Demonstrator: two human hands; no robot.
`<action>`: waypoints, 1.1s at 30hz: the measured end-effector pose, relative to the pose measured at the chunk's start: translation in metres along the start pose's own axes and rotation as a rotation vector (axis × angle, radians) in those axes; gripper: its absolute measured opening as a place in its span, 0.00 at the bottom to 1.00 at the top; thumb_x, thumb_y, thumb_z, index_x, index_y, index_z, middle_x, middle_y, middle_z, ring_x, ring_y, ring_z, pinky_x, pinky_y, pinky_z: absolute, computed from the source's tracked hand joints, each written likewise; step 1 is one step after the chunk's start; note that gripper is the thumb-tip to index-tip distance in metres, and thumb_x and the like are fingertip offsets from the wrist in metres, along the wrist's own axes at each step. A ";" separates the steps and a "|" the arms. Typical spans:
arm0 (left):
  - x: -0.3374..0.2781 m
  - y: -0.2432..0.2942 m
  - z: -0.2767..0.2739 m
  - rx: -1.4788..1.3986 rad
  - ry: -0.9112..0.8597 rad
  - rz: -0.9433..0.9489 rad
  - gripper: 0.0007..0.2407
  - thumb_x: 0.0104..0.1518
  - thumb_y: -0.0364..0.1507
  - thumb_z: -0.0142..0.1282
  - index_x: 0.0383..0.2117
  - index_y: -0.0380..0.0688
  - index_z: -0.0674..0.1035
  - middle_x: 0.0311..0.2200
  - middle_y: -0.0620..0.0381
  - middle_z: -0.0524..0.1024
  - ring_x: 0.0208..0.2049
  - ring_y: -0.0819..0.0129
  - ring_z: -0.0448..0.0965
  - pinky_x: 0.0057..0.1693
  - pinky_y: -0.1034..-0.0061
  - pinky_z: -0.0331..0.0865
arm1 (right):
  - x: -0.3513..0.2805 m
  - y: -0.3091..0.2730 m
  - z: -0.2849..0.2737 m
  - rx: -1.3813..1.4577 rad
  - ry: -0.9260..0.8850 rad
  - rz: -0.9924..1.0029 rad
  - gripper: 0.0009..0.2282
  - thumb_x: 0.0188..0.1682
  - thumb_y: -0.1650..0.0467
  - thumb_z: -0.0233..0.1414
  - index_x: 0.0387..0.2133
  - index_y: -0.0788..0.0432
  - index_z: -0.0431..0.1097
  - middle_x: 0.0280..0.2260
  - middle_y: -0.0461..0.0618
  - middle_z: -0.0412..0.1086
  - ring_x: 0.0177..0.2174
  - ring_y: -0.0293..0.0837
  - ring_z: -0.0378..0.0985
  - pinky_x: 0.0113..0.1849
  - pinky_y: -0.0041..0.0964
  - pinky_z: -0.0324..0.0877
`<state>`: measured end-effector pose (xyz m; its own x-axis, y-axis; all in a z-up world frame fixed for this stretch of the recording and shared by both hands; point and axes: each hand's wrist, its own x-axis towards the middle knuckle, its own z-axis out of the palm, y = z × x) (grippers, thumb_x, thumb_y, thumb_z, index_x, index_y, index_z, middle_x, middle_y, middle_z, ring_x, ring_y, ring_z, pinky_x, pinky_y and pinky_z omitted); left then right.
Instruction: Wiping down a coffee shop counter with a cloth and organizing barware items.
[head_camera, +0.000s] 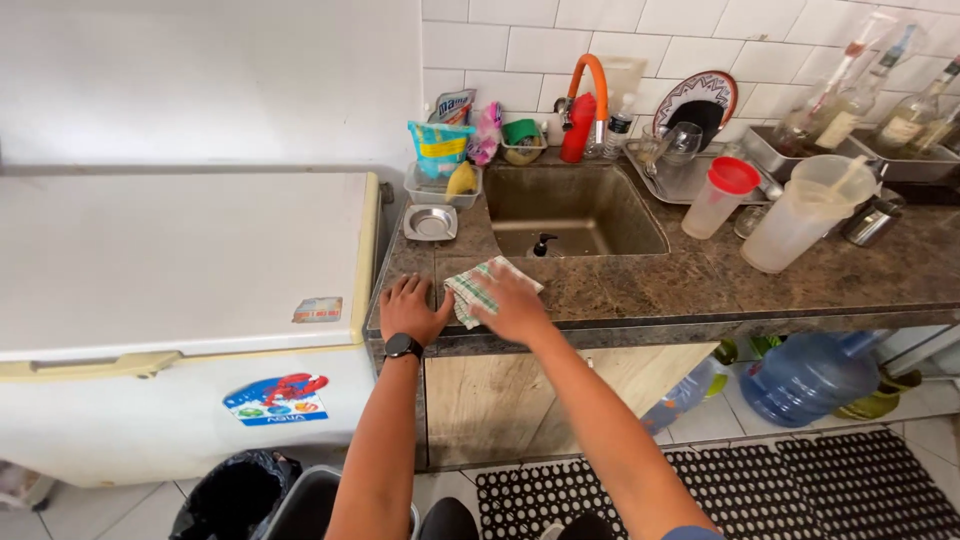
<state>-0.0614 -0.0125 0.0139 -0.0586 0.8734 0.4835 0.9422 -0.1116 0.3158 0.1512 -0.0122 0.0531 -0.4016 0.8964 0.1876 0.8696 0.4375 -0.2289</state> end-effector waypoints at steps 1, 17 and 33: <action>-0.001 -0.001 -0.002 0.002 0.004 0.013 0.24 0.63 0.55 0.43 0.48 0.55 0.82 0.54 0.58 0.79 0.62 0.62 0.73 0.66 0.59 0.64 | -0.004 0.001 0.004 0.002 0.012 0.006 0.28 0.54 0.53 0.48 0.69 0.36 0.52 0.69 0.60 0.51 0.68 0.63 0.49 0.61 0.70 0.51; -0.004 0.010 -0.035 -0.015 -0.143 0.143 0.26 0.58 0.55 0.47 0.54 0.56 0.80 0.59 0.56 0.76 0.66 0.56 0.69 0.70 0.55 0.61 | -0.039 0.141 -0.007 -0.131 -0.006 0.521 0.34 0.53 0.40 0.31 0.72 0.32 0.47 0.73 0.50 0.42 0.69 0.71 0.40 0.64 0.73 0.35; -0.006 0.014 -0.032 -0.018 -0.166 0.054 0.20 0.63 0.48 0.46 0.55 0.59 0.80 0.60 0.61 0.75 0.67 0.61 0.67 0.72 0.59 0.59 | -0.041 0.171 -0.005 -0.050 0.015 0.579 0.32 0.55 0.42 0.31 0.73 0.32 0.43 0.74 0.54 0.37 0.69 0.72 0.32 0.64 0.76 0.30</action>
<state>-0.0579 -0.0341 0.0415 0.0484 0.9320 0.3593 0.9364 -0.1676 0.3085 0.3177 0.0250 0.0114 0.1472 0.9873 0.0592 0.9589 -0.1277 -0.2533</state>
